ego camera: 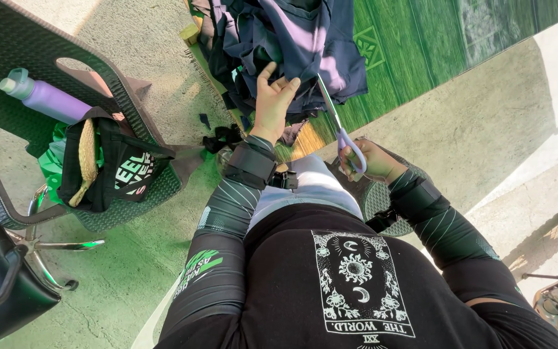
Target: The person cuts pieces of dark blue fabric using handheld scissors, holding the fabric with one hand and cutting with the other, rotating and shifting the fabric as needed.
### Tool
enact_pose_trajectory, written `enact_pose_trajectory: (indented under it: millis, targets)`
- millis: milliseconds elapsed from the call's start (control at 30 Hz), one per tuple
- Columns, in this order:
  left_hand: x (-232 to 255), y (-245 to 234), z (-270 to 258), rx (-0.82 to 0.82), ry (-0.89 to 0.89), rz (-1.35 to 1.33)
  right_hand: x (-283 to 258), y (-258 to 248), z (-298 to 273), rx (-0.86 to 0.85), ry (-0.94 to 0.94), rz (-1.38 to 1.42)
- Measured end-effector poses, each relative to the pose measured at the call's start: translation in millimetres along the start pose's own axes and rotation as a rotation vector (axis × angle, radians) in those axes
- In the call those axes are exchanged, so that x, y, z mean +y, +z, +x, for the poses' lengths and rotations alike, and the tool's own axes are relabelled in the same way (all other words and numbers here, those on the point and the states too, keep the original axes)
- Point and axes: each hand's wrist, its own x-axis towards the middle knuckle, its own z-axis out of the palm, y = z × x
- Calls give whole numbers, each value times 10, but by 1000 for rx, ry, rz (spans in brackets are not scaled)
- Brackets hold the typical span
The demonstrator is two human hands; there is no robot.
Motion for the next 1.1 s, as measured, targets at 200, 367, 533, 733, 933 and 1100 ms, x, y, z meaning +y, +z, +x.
enact_pose_trajectory:
  millis: [200, 367, 533, 733, 933, 1100]
  targets:
    - [-16, 145, 112, -16, -177, -231, -38, -24, -21, -16, -65, 25]
    - [235, 227, 143, -165, -475, -405, 23, -26, -31, 4, -49, -15]
    - [-35, 56, 427, -255, -115, 157, 29, -35, -62, 13, -40, -62]
    - [611, 617, 103, -235, -307, -2, -53, -27, -51, 1, -91, -96]
    - [363, 356, 277, -278, -58, 311, -112, -91, 3, -34, -98, 27]
    - [482, 443, 227, -366, -14, 330, -220, -205, 133, -68, -108, 118]
